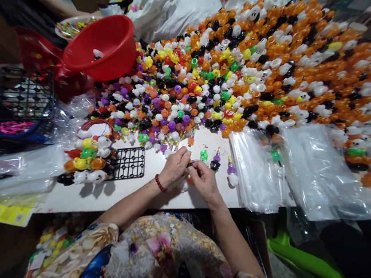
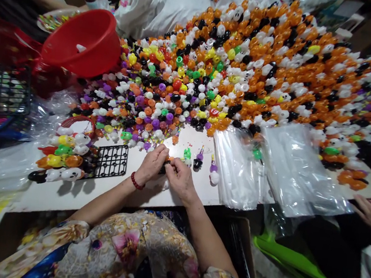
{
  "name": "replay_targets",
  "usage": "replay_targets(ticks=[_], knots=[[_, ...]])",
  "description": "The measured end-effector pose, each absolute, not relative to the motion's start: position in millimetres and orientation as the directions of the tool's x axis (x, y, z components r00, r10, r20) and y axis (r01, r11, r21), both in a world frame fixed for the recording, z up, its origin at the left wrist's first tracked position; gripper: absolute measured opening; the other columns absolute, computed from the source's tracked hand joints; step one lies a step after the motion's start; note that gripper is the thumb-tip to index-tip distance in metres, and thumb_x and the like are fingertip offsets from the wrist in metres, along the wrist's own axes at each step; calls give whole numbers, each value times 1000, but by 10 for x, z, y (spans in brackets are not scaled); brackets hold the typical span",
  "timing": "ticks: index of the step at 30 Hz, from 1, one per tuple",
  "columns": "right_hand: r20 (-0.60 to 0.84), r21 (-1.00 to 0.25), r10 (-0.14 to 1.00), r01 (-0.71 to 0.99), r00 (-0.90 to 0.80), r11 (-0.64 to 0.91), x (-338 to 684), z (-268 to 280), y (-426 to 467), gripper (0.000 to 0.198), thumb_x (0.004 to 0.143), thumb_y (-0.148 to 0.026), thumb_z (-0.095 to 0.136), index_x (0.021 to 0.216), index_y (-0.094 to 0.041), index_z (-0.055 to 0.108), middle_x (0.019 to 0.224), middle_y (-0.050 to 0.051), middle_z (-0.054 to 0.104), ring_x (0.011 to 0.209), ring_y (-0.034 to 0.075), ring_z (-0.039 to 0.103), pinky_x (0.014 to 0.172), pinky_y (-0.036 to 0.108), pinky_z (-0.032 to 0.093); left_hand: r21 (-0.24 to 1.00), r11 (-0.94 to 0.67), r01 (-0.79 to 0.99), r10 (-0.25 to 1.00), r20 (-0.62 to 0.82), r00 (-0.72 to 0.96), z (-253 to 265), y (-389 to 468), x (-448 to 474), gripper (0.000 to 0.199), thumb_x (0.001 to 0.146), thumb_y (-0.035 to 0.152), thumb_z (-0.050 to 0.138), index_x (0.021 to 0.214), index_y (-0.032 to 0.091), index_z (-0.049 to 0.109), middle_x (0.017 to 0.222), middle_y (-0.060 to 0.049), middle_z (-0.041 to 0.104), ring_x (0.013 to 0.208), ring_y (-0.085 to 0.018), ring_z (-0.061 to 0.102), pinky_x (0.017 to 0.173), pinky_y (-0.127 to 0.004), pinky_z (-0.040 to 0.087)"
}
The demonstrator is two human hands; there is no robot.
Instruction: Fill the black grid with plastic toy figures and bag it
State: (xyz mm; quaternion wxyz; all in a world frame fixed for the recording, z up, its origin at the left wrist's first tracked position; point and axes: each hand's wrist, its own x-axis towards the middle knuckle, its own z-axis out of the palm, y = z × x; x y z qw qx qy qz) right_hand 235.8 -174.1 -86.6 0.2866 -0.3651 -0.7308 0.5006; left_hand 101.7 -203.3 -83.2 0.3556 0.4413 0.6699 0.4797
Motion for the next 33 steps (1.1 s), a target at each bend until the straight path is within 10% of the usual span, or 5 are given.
replay_targets(ticks=[9, 16, 25, 33], knots=[[86, -951, 803, 191, -590, 242, 2386, -974, -1498, 31, 86, -39, 60, 111, -22, 66, 112, 7, 69, 102, 20, 64, 90, 35, 51, 979, 57, -196, 906, -133, -402, -880, -2053, 820, 35, 86, 53, 61, 97, 21, 54, 66, 6, 46, 57, -9, 41, 55, -22, 36], [-44, -993, 838, 115, -543, 22, 2448, -1106, -1554, 31, 86, -46, 60, 105, -23, 68, 100, 5, 71, 90, 19, 66, 80, 32, 55, 907, 148, -394, 907, -283, -312, -914, -2132, 835, 35, 76, 48, 72, 88, 20, 55, 80, 2, 57, 62, -9, 52, 53, -21, 43], [-162, -985, 777, 58, -608, -160, 2485, -1079, -1637, 39, 85, -43, 59, 119, -25, 61, 92, 3, 69, 83, 17, 67, 71, 29, 56, 992, -77, 101, 969, 98, -228, -839, -2194, 802, 15, 77, 35, 67, 80, 20, 71, 78, -4, 66, 73, -16, 59, 71, -29, 48], [-118, -993, 762, 63, -637, -101, 2494, -1108, -1653, 40, 86, -40, 56, 123, -25, 61, 99, 4, 70, 94, 19, 67, 84, 34, 57, 990, 33, 138, 995, -19, -99, -848, -2214, 800, 12, 78, 25, 61, 85, 18, 68, 75, -2, 65, 67, -14, 58, 68, -26, 46]])
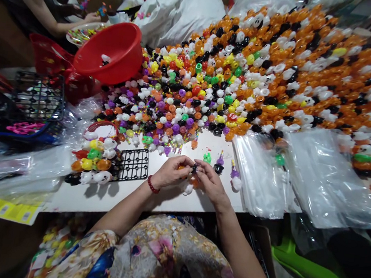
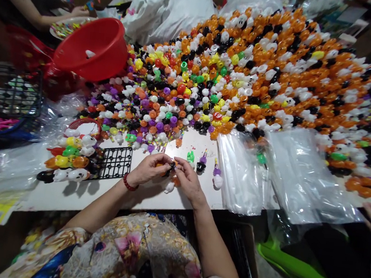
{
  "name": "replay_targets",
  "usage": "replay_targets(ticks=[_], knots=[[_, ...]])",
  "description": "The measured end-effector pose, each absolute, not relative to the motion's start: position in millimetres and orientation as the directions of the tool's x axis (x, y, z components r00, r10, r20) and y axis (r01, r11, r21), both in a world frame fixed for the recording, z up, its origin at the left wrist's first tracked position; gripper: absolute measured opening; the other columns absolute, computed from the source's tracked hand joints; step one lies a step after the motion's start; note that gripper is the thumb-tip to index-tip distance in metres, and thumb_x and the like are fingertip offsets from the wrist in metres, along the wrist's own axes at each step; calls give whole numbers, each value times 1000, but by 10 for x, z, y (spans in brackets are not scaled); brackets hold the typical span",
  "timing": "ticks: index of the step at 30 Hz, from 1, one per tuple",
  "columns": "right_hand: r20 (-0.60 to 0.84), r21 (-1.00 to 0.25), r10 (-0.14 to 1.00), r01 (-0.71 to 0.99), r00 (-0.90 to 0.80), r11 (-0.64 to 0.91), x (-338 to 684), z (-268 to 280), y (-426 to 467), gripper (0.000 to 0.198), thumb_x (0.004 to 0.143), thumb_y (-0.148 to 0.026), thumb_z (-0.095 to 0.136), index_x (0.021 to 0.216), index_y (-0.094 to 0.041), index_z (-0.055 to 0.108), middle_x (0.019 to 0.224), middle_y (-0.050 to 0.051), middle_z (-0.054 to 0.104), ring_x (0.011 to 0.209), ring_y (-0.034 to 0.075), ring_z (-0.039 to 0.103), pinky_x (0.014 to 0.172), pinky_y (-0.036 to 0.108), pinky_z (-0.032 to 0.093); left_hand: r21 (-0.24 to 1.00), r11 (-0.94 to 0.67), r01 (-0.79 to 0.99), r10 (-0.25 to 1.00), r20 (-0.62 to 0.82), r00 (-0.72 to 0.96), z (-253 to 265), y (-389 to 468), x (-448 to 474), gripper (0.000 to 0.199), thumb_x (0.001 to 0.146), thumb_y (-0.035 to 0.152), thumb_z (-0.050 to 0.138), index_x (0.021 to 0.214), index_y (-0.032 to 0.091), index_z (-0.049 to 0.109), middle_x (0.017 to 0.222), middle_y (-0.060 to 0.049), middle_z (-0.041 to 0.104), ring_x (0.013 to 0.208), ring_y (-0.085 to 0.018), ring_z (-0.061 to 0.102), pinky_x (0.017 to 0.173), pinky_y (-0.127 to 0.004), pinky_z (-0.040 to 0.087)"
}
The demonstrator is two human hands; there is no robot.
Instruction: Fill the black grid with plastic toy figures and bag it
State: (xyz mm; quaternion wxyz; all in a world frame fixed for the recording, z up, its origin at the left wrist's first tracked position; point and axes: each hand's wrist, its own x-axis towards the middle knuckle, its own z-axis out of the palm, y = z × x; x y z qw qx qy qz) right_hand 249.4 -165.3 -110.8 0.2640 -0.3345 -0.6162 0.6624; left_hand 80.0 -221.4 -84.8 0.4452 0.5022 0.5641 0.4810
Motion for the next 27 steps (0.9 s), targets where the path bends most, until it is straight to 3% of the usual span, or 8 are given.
replay_targets(ticks=[6, 11, 15, 18, 21, 24, 27], knots=[[41, -973, 771, 149, -636, 175, 2507, -1118, -1668, 38, 90, -33, 49, 124, -27, 66, 123, 5, 68, 114, 21, 63, 101, 37, 49, 944, -56, 325, 998, 57, 8, -782, -2200, 749, 7, 77, 23, 59, 72, 19, 61, 68, 1, 61, 63, -12, 53, 66, -25, 43], [197, -820, 715, 286, -671, 495, 2609, -1093, -1652, 37, 92, -25, 44, 120, -26, 68, 113, 6, 74, 104, 22, 68, 101, 46, 46, 975, 59, 214, 997, -46, -64, -821, -2222, 752, 9, 73, 27, 61, 73, 18, 59, 67, 1, 59, 62, -11, 51, 61, -22, 42], [213, -697, 689, 386, -692, 604, 2668, -1055, -1697, 35, 94, -21, 41, 120, -25, 66, 111, 7, 74, 105, 22, 67, 108, 53, 37, 972, 209, 107, 976, -199, -92, -848, -2218, 816, 12, 66, 28, 63, 69, 17, 59, 63, 3, 57, 57, -9, 47, 54, -20, 38], [286, -611, 664, 403, -691, 682, 2638, -1013, -1777, 36, 95, -28, 49, 129, -22, 58, 124, 12, 68, 117, 26, 61, 114, 59, 29, 953, 299, 46, 947, -290, -135, -834, -2211, 865, 13, 62, 27, 63, 68, 17, 57, 59, 5, 54, 51, -7, 43, 49, -19, 35], [366, -582, 611, 339, -702, 739, 2577, -992, -1841, 40, 95, -27, 53, 134, -21, 53, 129, 14, 63, 121, 26, 59, 111, 53, 38, 944, 331, 8, 935, -327, -139, -795, -2215, 883, 12, 58, 25, 61, 66, 17, 56, 56, 6, 53, 49, -6, 43, 47, -18, 33], [416, -647, 600, 241, -684, 724, 2532, -1011, -1850, 33, 95, -19, 48, 127, -23, 56, 115, 11, 68, 108, 22, 64, 94, 40, 54, 925, 378, -49, 919, -381, -105, -753, -2226, 869, 14, 58, 26, 62, 67, 17, 56, 53, 7, 51, 45, -6, 42, 45, -18, 32], [481, -676, 611, 177, -629, 715, 2516, -1038, -1830, 28, 92, -16, 53, 118, -23, 60, 105, 8, 70, 99, 20, 66, 87, 36, 56, 907, 411, -89, 905, -418, -83, -729, -2238, 851, 16, 58, 27, 65, 66, 17, 56, 50, 7, 51, 42, -6, 41, 43, -18, 30]])
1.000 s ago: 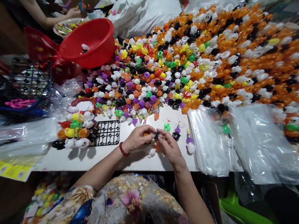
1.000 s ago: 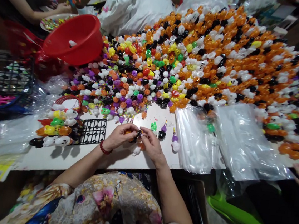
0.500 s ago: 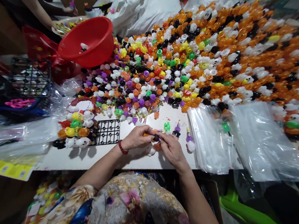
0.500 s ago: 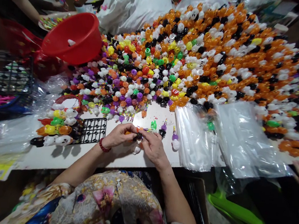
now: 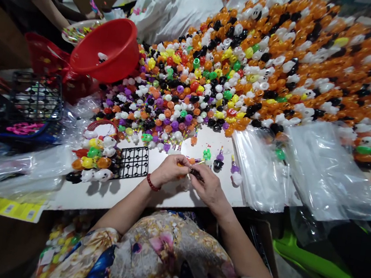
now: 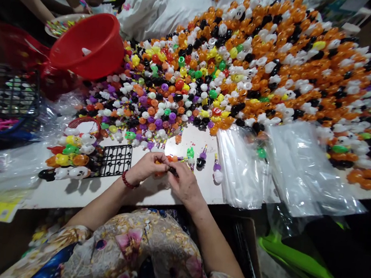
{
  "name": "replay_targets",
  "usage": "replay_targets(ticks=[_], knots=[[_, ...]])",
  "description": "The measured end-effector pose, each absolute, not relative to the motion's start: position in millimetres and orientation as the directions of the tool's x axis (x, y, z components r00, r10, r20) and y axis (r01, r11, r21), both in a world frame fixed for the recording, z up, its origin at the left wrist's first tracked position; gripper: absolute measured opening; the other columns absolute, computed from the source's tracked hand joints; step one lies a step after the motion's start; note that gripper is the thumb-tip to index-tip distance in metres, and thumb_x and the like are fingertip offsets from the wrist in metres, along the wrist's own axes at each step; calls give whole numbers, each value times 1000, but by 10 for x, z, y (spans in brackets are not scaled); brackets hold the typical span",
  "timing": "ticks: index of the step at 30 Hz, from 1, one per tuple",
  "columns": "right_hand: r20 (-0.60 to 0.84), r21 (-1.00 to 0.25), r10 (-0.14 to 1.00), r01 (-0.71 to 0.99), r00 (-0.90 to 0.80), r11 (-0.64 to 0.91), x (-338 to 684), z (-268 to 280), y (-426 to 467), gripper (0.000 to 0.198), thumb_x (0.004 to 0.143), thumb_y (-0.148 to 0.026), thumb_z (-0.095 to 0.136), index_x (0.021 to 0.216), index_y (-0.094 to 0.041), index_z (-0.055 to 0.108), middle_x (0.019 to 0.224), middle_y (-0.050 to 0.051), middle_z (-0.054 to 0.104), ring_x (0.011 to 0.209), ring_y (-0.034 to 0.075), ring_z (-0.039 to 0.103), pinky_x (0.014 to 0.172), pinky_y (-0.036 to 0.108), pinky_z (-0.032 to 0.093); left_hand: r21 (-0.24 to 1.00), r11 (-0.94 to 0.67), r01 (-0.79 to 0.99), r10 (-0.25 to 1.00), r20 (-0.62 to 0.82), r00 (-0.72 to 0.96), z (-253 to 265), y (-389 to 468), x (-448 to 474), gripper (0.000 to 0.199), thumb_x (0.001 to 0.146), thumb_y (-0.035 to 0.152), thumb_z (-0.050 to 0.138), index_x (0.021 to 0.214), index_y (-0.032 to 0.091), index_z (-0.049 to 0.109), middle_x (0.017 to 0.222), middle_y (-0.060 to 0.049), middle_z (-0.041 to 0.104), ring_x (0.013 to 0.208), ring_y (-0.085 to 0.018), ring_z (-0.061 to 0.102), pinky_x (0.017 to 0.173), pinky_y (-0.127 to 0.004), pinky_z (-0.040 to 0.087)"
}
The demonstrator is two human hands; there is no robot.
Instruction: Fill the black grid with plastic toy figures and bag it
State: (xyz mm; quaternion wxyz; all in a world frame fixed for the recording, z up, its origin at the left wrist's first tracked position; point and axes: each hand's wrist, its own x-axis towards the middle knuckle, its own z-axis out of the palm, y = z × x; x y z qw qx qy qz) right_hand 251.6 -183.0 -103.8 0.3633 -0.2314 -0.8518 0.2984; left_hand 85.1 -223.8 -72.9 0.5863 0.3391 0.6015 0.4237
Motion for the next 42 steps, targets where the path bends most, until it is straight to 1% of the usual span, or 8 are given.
replay_targets(ticks=[5, 9, 14, 18, 25, 30, 36, 42], knots=[[487, -729, 647, 136, -587, 671, 2511, -996, -1816, 18, 88, -13, 57, 101, -23, 66, 90, 5, 71, 83, 17, 67, 73, 30, 56, 884, 433, -173, 893, -447, -47, -732, -2238, 848, 20, 58, 29, 72, 65, 15, 59, 50, 5, 53, 42, -6, 42, 42, -18, 29], [480, -753, 699, 160, -530, 638, 2522, -923, -1814, 12, 88, -14, 58, 87, -22, 67, 78, 2, 69, 73, 15, 65, 66, 27, 53, 834, 403, -377, 898, -441, -16, -771, -2197, 847, 33, 59, 39, 81, 66, 14, 60, 57, 2, 58, 47, -7, 48, 43, -18, 34], [473, -771, 741, 182, -477, 610, 2521, -916, -1830, 12, 89, -17, 58, 82, -22, 67, 72, 1, 66, 67, 15, 62, 62, 27, 51, 704, 335, -626, 903, -431, -1, -830, -2179, 836, 32, 64, 36, 85, 76, 14, 65, 74, -1, 64, 63, -9, 59, 59, -20, 48], [491, -757, 749, 208, -445, 619, 2500, -923, -1848, 11, 89, -17, 58, 84, -22, 67, 72, 1, 65, 67, 15, 62, 59, 26, 50, 665, 305, -682, 916, -400, 20, -864, -2210, 876, 32, 65, 32, 86, 79, 13, 64, 78, -2, 64, 70, -10, 60, 67, -22, 49], [562, -608, 669, 306, -486, 733, 2490, -903, -1836, 13, 91, -13, 55, 88, -21, 64, 75, 2, 64, 68, 15, 62, 62, 27, 51, 759, 198, -620, 946, -314, -84, -951, -2220, 1010, 49, 63, 52, 85, 78, 16, 57, 75, 1, 60, 65, -9, 54, 62, -22, 45], [613, -509, 623, 361, -486, 782, 2481, -949, -1841, 12, 92, -14, 54, 91, -20, 64, 75, 4, 63, 71, 17, 61, 66, 28, 53, 854, 153, -496, 957, -253, -140, -932, -2242, 1052, 48, 70, 58, 78, 83, 18, 55, 72, 4, 56, 62, -9, 50, 59, -22, 43], [565, -514, 655, 407, -502, 755, 2485, -997, -1855, 16, 94, -17, 50, 98, -22, 66, 82, 8, 65, 80, 21, 62, 75, 34, 56, 963, 136, -234, 940, -200, -277, -858, -2261, 1084, 36, 80, 52, 70, 87, 19, 56, 81, 2, 57, 76, -11, 52, 73, -23, 44], [537, -594, 687, 358, -491, 720, 2473, -1000, -1890, 19, 94, -18, 50, 104, -22, 66, 87, 9, 67, 85, 23, 64, 80, 38, 57, 970, 129, -207, 909, -199, -366, -973, -2259, 1155, 37, 86, 55, 60, 84, 19, 54, 80, 1, 55, 75, -12, 50, 72, -22, 43]])
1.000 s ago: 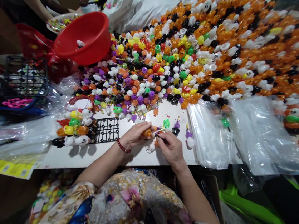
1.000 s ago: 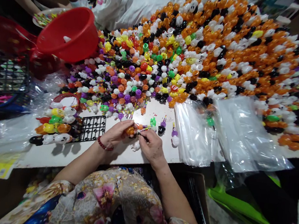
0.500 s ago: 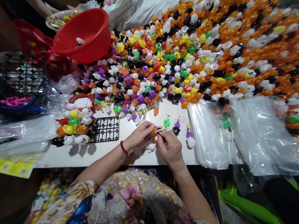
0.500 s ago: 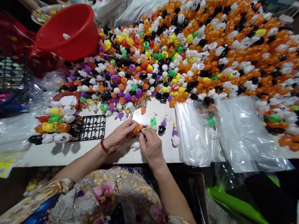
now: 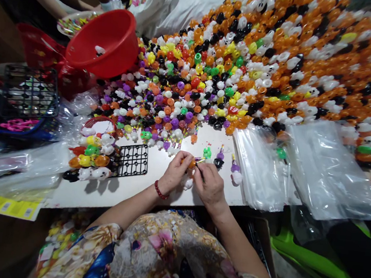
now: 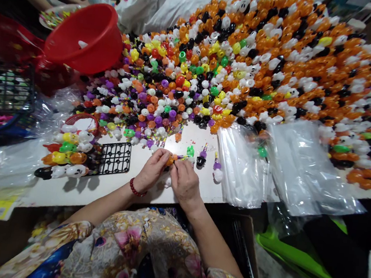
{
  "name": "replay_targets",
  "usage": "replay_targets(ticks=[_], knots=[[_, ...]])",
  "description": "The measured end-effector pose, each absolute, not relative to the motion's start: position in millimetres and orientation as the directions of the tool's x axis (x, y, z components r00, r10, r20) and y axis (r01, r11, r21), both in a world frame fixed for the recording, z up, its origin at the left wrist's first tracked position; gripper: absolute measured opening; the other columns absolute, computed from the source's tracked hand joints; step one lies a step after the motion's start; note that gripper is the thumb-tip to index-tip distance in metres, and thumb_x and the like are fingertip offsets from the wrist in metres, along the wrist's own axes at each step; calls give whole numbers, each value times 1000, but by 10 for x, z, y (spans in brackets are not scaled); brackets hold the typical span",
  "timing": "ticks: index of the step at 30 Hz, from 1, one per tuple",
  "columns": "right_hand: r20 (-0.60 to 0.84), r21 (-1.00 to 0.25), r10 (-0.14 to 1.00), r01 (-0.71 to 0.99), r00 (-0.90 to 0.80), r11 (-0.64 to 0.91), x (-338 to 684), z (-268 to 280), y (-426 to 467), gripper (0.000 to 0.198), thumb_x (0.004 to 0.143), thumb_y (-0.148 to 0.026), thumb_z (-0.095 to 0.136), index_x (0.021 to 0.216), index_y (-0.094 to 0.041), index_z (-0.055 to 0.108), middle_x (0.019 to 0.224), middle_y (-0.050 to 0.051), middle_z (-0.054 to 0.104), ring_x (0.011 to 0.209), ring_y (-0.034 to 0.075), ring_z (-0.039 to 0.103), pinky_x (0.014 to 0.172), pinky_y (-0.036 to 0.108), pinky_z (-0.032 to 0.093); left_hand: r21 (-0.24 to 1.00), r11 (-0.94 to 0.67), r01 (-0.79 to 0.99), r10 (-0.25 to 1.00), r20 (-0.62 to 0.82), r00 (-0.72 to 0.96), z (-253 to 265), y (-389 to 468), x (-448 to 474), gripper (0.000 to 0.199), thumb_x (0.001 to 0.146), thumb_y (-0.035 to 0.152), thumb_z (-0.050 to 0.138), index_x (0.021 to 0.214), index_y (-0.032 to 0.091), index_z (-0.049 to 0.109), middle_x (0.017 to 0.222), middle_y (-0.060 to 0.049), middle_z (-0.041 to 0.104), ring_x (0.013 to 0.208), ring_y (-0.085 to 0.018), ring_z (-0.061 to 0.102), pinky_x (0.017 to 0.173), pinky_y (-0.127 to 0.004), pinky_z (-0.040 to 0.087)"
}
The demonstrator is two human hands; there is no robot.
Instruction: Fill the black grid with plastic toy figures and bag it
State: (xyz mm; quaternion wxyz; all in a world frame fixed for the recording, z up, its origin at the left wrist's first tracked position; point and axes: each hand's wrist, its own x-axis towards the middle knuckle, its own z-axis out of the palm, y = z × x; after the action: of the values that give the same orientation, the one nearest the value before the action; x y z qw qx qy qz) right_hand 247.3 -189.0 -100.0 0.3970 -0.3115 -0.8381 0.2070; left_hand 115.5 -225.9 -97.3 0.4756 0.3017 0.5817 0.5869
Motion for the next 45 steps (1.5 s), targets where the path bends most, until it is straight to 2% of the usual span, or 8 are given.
replay_targets(ticks=[4, 10, 16, 23, 30, 34, 38, 45], knots=[[532, -634, 693, 315, -485, 707, 2470, -964, -1892, 19, 94, -18, 51, 103, -23, 67, 90, 9, 67, 87, 22, 65, 81, 37, 57, 975, 102, -196, 904, -174, -391, -997, -2264, 1175, 36, 87, 54, 58, 84, 19, 54, 78, 1, 54, 74, -12, 49, 71, -23, 43], [499, -716, 697, 207, -516, 666, 2492, -975, -1882, 17, 94, -16, 53, 99, -24, 67, 86, 5, 68, 83, 19, 65, 76, 33, 57, 986, 166, 14, 869, -140, -474, -992, -2254, 1177, 37, 95, 49, 46, 71, 21, 48, 67, 3, 48, 65, -13, 45, 65, -24, 39], [463, -728, 706, 224, -536, 648, 2471, -1027, -1925, 17, 93, -16, 51, 93, -23, 66, 83, 5, 66, 80, 19, 63, 73, 33, 55, 978, 190, 89, 805, -103, -584, -1024, -2239, 1223, 43, 96, 55, 39, 68, 23, 45, 65, 2, 48, 64, -15, 45, 67, -27, 39], [407, -780, 782, 265, -473, 566, 2406, -1081, -1941, 17, 89, -16, 51, 86, -24, 66, 79, 5, 65, 77, 20, 62, 72, 35, 54, 978, 178, 106, 757, -67, -650, -1068, -2249, 1306, 44, 96, 56, 40, 66, 24, 37, 60, 3, 40, 60, -15, 38, 62, -29, 34], [183, -934, 886, 207, -426, 292, 2370, -1096, -1828, 9, 85, -30, 59, 89, -22, 63, 79, 2, 64, 63, 14, 58, 55, 26, 51, 979, 154, 131, 799, -46, -599, -981, -2219, 1227, 33, 95, 44, 46, 71, 23, 44, 66, 3, 44, 65, -14, 44, 65, -26, 37], [207, -906, 867, 246, -453, 345, 2381, -1022, -1779, 7, 82, -26, 60, 77, -22, 62, 76, 1, 61, 64, 13, 56, 58, 26, 49, 984, 170, 51, 823, -113, -557, -955, -2223, 1201, 35, 93, 52, 46, 75, 22, 49, 65, 3, 47, 65, -14, 48, 62, -24, 38], [239, -890, 844, 240, -480, 388, 2366, -979, -1789, 5, 78, -19, 59, 76, -22, 61, 75, 0, 60, 66, 13, 55, 60, 26, 47, 986, 153, 60, 832, -96, -547, -971, -2248, 1166, 40, 91, 56, 46, 70, 22, 46, 62, 4, 45, 62, -13, 46, 58, -23, 37], [139, -926, 839, 231, -527, 298, 2368, -987, -1782, 5, 78, -23, 63, 74, -22, 60, 70, -1, 59, 61, 13, 54, 56, 25, 45, 978, 172, 116, 855, -90, -511, -980, -2264, 1080, 39, 93, 51, 49, 66, 22, 42, 60, 4, 43, 61, -12, 43, 58, -24, 35]])
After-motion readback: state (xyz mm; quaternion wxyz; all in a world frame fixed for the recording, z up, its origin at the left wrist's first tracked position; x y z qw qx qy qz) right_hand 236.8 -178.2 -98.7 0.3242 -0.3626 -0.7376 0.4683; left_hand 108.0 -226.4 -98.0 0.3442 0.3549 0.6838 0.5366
